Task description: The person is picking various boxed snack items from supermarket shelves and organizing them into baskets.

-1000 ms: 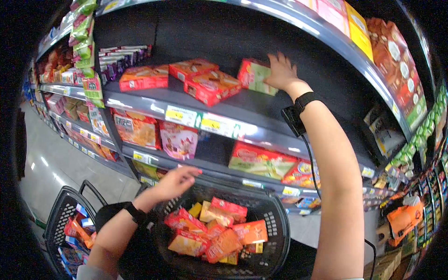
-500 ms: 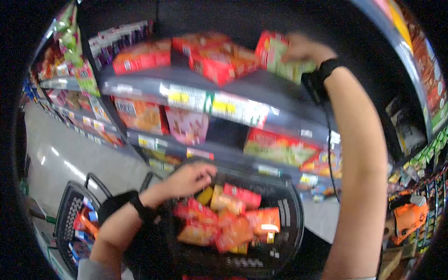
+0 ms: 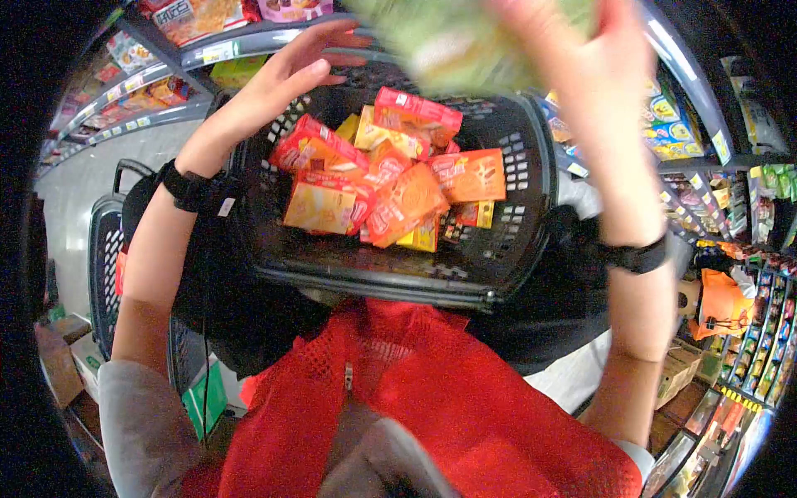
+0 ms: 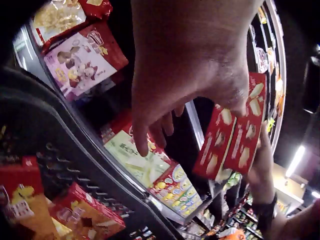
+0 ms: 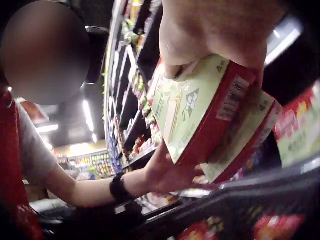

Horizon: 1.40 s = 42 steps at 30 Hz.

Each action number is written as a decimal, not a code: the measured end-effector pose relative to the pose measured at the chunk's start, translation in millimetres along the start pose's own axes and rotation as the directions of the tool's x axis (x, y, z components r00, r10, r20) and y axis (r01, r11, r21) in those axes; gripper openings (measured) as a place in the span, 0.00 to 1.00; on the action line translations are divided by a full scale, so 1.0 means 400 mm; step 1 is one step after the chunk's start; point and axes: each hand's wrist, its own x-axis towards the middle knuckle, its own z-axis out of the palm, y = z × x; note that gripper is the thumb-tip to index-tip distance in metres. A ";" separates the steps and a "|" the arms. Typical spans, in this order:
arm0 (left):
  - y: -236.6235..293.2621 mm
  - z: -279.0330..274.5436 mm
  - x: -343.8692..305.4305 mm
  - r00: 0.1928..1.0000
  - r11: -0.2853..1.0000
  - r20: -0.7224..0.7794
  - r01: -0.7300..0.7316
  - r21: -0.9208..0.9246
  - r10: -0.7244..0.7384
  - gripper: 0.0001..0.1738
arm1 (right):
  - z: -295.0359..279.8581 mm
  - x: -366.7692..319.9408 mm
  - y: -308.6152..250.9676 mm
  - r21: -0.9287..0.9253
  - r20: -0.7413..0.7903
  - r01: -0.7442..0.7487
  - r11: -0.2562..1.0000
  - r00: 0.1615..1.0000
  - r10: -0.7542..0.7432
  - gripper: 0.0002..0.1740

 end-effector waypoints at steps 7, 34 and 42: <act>0.034 0.095 -0.048 0.970 0.964 -0.042 0.231 -0.134 -0.239 0.27 | 0.208 -0.298 0.106 0.701 0.368 -0.594 0.395 0.775 0.513 0.20; 0.510 0.135 -0.474 0.900 0.865 0.363 -0.028 -0.502 0.239 0.17 | -0.470 -0.528 -0.165 0.292 0.937 -0.519 0.803 0.322 -0.132 0.47; 0.731 0.056 -0.471 0.573 0.704 0.425 -0.455 -0.545 0.700 0.15 | -0.712 -0.619 -0.358 0.358 0.213 0.657 0.663 0.634 -0.743 0.18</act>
